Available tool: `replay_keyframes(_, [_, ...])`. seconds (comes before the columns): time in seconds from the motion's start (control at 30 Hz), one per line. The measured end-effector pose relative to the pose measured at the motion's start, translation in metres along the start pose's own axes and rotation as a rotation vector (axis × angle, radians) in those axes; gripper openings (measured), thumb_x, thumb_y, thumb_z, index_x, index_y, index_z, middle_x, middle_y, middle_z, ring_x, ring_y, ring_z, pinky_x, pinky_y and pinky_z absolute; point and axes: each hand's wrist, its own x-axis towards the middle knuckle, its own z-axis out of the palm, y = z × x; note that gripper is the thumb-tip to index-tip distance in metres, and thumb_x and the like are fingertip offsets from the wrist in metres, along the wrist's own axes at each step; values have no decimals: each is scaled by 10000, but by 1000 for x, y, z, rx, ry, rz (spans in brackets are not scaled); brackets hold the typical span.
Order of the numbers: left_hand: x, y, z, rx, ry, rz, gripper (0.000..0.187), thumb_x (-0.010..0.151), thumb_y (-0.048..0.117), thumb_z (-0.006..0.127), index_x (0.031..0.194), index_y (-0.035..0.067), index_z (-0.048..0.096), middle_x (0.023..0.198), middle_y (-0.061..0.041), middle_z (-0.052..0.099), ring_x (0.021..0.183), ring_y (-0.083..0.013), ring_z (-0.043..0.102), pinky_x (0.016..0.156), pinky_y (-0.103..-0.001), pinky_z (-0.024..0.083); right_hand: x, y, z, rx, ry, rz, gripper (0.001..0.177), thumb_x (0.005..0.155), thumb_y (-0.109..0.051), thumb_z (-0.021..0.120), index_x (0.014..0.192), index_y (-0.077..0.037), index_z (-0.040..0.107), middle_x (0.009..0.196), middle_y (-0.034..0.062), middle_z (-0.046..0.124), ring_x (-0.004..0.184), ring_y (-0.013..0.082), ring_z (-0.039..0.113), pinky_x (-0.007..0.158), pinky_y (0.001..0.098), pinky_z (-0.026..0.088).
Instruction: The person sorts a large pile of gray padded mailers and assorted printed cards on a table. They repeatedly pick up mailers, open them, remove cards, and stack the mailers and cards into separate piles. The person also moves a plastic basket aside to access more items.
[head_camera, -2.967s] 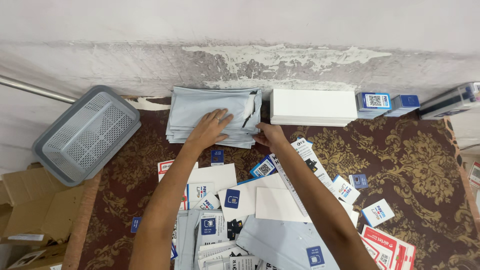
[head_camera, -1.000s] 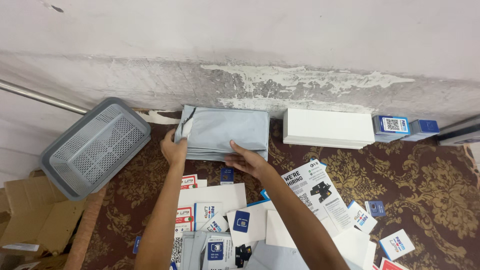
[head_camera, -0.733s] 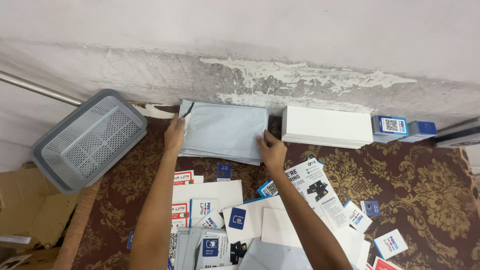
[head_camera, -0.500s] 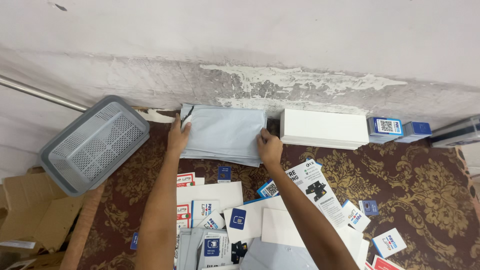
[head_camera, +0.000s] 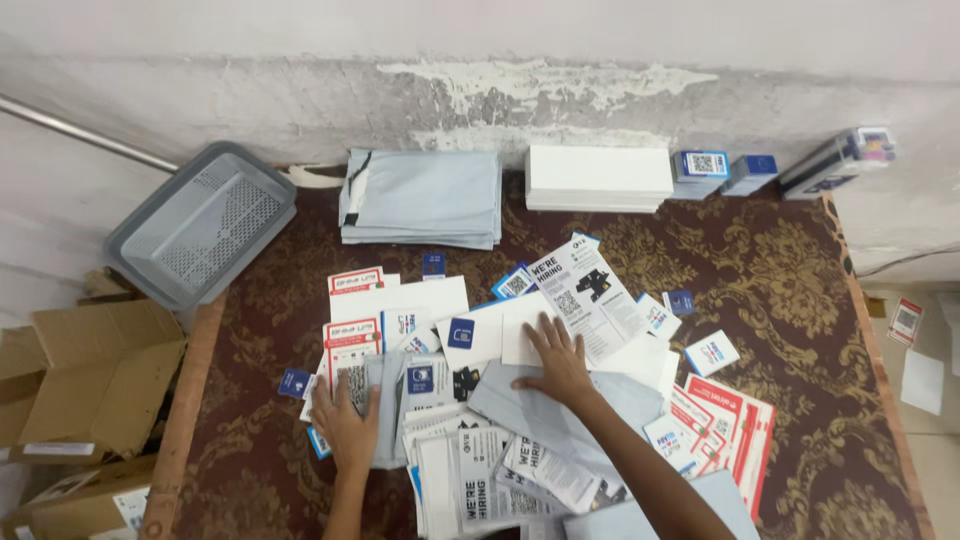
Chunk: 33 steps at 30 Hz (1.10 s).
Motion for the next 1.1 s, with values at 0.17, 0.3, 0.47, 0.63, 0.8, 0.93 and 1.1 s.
replay_keyframes(0.17, [-34,-41,-6,-194,-47,28,761,874,530,678,1461,71,518,1612,-238,336,1509,-455,302,1213,-617,227,-1,-17,23,-206,46,63,1070,664,-477,909,1550,-263,349,1689,92,176,1562,301,164,1227,637,159])
replay_keyframes(0.3, [-41,-16,-15,63,-189,19,889,752,483,828,1452,51,491,1556,-325,257,1459,-484,200,1126,-671,128,-27,-24,66,-166,274,-90,875,807,-312,820,1560,-165,400,1647,141,293,1545,323,256,1237,607,230])
replay_keyframes(0.47, [-29,38,-24,-64,-77,141,652,814,310,799,1386,76,592,1540,-272,404,1454,-482,287,1160,-628,214,-81,-28,90,2,229,-116,754,878,-298,746,1519,-143,380,1630,182,240,1504,361,217,1157,635,237])
replay_keyframes(0.63, [47,123,1,-345,64,347,148,896,164,727,977,46,765,1197,-141,712,1216,-341,595,1059,-462,448,-89,-17,81,46,136,-111,723,879,-313,739,1507,-174,407,1652,138,249,1531,332,226,1204,572,252])
replay_keyframes(0.8, [155,235,44,-280,136,429,196,910,209,761,1015,44,749,1078,-128,696,1047,-355,632,918,-454,527,-92,-16,69,63,82,-117,794,823,-282,787,1507,-175,398,1646,134,232,1522,319,217,1215,544,230])
replay_keyframes(0.93, [212,306,73,-33,42,324,501,746,356,875,1066,19,687,1151,-189,618,1069,-396,598,844,-477,529,-97,-14,56,152,32,-117,764,815,-261,813,1481,-195,444,1647,105,254,1532,301,221,1220,532,216])
replay_keyframes(1.1, [245,335,119,136,-31,261,709,610,349,947,1121,-5,605,1168,-206,557,1070,-385,589,823,-452,553,-93,-3,44,231,-15,-182,787,814,-231,820,1501,-191,438,1653,123,232,1526,317,212,1198,520,219])
